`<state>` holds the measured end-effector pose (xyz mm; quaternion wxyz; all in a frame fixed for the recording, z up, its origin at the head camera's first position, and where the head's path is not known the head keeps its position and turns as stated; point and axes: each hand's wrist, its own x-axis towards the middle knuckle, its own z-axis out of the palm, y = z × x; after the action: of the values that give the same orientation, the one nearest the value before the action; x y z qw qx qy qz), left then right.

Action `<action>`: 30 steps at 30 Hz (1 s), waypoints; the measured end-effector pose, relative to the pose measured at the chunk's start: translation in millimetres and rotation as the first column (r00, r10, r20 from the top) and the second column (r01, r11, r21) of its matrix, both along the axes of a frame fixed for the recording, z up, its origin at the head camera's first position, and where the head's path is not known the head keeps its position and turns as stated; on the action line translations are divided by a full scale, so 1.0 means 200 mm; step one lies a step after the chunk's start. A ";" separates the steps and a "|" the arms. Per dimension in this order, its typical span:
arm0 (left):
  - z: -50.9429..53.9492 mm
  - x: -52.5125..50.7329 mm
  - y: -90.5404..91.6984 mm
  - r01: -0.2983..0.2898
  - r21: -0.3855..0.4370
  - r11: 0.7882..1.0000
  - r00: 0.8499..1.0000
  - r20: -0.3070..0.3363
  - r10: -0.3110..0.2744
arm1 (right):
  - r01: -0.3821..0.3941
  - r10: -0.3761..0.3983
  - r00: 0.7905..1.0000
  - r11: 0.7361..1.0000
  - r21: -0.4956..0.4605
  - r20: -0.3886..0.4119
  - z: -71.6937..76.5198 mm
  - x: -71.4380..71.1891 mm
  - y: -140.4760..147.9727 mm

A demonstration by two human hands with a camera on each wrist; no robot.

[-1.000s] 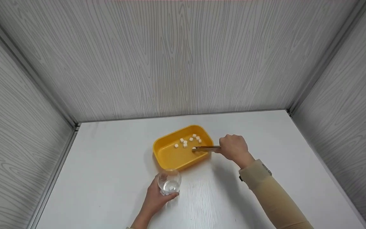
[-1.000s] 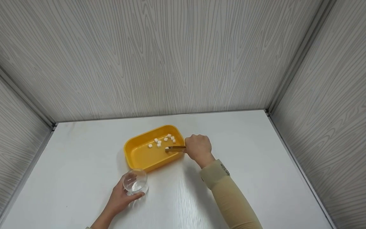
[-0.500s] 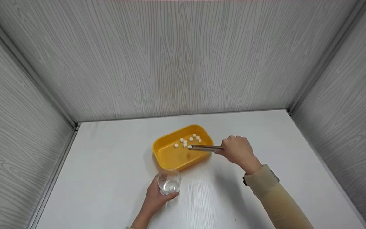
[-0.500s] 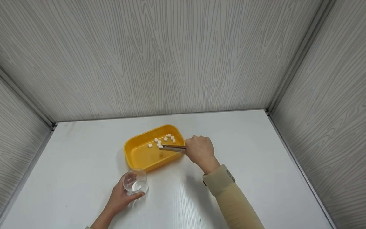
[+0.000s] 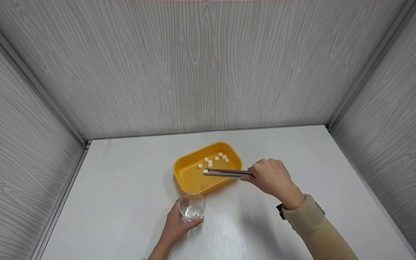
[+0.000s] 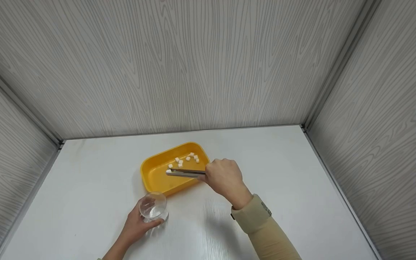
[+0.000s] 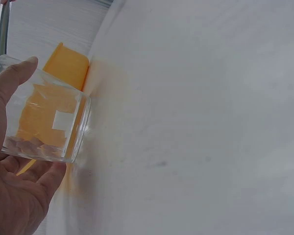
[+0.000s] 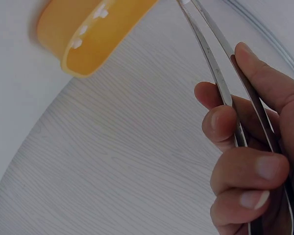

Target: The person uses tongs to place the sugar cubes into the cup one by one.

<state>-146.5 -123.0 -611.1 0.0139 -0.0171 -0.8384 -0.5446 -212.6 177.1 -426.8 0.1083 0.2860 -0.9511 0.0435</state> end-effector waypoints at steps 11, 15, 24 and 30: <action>0.00 0.00 0.00 0.005 -0.003 1.000 1.000 0.004 -0.005 | -0.161 0.163 0.987 0.983 -0.092 0.004 0.02 0.10 -0.02; 0.01 0.01 0.00 0.001 -0.001 1.000 1.000 0.004 -0.001 | -0.198 0.199 0.980 0.976 -0.094 0.002 0.02 0.12 -0.04; -0.01 0.00 0.01 -0.015 -0.029 0.999 0.999 0.041 0.017 | -0.218 0.220 0.975 0.973 -0.077 0.031 -0.02 0.15 -0.06; 0.00 0.01 0.01 -0.028 -0.026 0.999 0.998 0.055 0.029 | -0.226 0.228 0.973 0.972 -0.069 0.027 -0.04 0.15 -0.07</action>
<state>-145.3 -120.2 -611.2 -0.0018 0.0098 -0.8454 -0.5340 -182.9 163.8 -434.4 0.0956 0.3884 -0.9119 0.0916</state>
